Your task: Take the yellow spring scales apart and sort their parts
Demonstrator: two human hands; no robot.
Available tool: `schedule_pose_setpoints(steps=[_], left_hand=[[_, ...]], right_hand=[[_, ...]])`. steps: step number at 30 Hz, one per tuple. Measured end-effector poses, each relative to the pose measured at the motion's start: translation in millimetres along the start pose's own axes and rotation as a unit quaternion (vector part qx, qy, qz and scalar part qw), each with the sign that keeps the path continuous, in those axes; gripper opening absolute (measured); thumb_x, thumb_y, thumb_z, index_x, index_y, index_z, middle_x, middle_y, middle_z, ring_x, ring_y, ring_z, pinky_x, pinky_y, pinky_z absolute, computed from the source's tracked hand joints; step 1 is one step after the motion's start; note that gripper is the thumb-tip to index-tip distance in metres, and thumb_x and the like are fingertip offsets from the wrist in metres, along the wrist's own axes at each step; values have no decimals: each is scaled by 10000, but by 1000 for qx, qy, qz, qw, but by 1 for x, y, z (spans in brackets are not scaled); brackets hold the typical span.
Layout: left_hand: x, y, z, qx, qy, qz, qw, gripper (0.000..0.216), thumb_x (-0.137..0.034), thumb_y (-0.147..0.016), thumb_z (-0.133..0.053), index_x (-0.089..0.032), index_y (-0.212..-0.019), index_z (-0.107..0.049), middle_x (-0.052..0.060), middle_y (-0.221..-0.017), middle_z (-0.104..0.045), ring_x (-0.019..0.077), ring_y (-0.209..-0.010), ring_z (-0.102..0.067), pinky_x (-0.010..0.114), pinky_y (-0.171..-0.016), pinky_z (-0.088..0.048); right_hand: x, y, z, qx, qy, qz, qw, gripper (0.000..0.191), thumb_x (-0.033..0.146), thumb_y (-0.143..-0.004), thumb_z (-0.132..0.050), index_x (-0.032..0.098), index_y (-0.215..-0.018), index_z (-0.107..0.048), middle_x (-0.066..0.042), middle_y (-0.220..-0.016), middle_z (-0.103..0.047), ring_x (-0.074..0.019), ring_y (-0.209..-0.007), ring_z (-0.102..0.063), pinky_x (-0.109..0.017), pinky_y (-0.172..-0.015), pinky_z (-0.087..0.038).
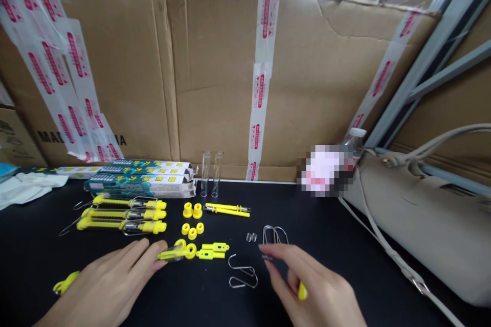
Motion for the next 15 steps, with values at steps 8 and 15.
schedule_pose_setpoints(steps=[8, 15], left_hand=[[0, 7, -9, 10, 18, -3, 1000, 518, -138, -1051, -188, -175, -962, -696, 30, -676, -701, 200, -547, -716, 304, -428, -552], [1, 9, -12, 25, 30, 8, 999, 503, -155, -1055, -187, -184, -987, -685, 17, -690, -696, 194, -558, -710, 308, -460, -557]], right_hand=[[-8, -30, -33, 49, 114, 50, 991, 184, 312, -972, -531, 284, -966, -713, -23, -941, -725, -158, -554, -628, -284, -608, -576], [-7, -33, -19, -34, 95, 32, 994, 403, 509, -956, -553, 217, -1221, -637, -8, -773, -656, -141, -464, -576, -238, -490, -534]])
Point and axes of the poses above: each hand's wrist, its own y-axis away from the middle knuckle, its own z-axis out of the back of the hand, x = y × z, the point moved 6 cm from there along -y, towards the middle knuckle
